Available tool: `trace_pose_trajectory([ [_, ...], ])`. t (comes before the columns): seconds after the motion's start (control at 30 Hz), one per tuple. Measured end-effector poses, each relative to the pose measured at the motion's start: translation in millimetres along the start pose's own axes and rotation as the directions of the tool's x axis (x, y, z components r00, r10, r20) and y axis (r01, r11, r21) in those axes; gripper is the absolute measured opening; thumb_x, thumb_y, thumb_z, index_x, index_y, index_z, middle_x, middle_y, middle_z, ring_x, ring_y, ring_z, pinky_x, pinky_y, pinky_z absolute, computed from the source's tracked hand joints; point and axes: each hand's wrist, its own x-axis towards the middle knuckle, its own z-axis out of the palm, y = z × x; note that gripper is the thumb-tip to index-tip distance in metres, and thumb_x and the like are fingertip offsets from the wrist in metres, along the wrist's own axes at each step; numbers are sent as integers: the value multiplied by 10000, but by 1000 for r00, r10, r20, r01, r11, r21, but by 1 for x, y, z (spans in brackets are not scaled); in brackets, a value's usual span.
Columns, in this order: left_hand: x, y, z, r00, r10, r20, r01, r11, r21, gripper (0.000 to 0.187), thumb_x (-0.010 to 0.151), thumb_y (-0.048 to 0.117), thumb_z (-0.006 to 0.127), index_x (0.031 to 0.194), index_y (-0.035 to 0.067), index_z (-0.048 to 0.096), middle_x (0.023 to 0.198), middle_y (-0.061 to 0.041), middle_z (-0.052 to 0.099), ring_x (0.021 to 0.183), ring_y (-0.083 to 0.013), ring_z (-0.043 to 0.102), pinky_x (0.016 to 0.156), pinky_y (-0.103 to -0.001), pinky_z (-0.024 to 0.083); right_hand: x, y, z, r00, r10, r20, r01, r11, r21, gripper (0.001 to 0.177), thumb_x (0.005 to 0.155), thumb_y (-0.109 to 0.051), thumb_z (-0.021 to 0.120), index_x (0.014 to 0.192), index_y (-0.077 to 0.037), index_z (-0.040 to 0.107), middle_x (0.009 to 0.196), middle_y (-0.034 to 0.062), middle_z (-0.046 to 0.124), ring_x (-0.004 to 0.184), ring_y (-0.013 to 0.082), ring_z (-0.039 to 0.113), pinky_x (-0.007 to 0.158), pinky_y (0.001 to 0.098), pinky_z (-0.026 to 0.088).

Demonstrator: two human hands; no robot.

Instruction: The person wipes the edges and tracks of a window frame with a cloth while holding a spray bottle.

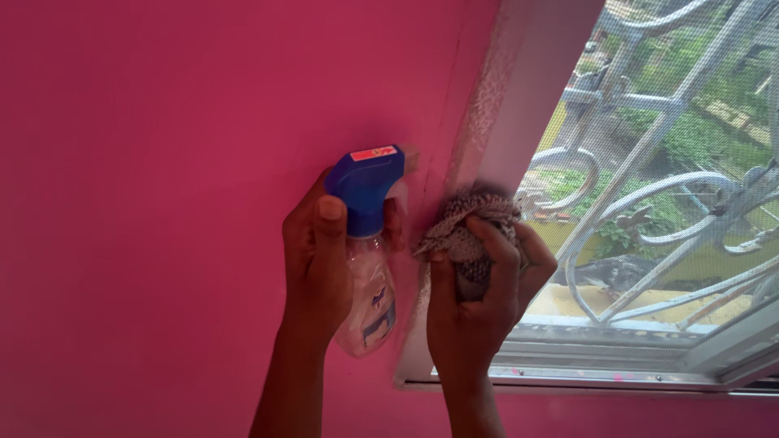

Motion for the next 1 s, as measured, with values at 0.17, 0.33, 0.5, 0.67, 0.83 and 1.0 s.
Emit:
trace_pose_trajectory([
  [0.17, -2, -1, -1, 1000, 21, 15, -21, 1000, 4, 712, 1068, 621, 478, 1286, -44, 610, 935, -88, 650, 807, -168, 641, 731, -345, 568, 1, -2, -7, 1000, 15, 6, -16, 999, 33, 426, 907, -71, 792, 1299, -108, 630, 1343, 128, 446, 1309, 283, 483, 1158, 414, 425],
  [0.33, -1, -2, -2, 1000, 0, 9, 1, 999, -43, 672, 1059, 600, 497, 1284, -26, 597, 929, -92, 642, 819, -173, 632, 733, -357, 574, 9, -7, -10, 1000, -23, -15, 24, 998, 54, 351, 989, -77, 780, 1294, -106, 609, 1342, 98, 455, 1318, 248, 485, 1151, 369, 405],
  [0.5, -3, -11, -5, 999, 28, 20, -27, 999, -39, 650, 1089, 590, 479, 1255, -29, 590, 947, -97, 639, 843, -183, 641, 740, -359, 585, 18, -11, -10, 998, -55, -6, 55, 997, 52, 354, 987, -80, 789, 1280, -101, 592, 1322, 91, 444, 1321, 243, 473, 1174, 371, 398],
  [0.67, -4, -13, -14, 998, 57, 24, -56, 997, -47, 656, 1115, 591, 467, 1159, -53, 587, 902, -120, 656, 770, -193, 660, 690, -349, 582, 16, -15, 0, 999, -17, 37, 12, 991, 131, 358, 997, -90, 807, 1278, -127, 590, 1347, 84, 414, 1323, 233, 469, 1156, 354, 442],
  [0.83, -5, -13, -17, 996, 87, 30, -86, 996, -28, 669, 1122, 602, 454, 1205, -50, 580, 900, -124, 654, 755, -181, 650, 684, -334, 573, 9, -8, 7, 997, -69, 41, 66, 994, 85, 402, 991, -47, 829, 1295, -131, 580, 1351, 84, 400, 1310, 231, 460, 1097, 342, 429],
  [1.0, -7, -14, -20, 994, 101, 31, -100, 994, -33, 666, 1142, 596, 445, 1181, -57, 571, 908, -132, 656, 764, -182, 651, 689, -330, 572, -4, 1, 13, 997, -78, 16, 76, 994, 81, 410, 985, -38, 824, 1299, -146, 583, 1347, 76, 393, 1308, 217, 452, 1099, 347, 427],
])
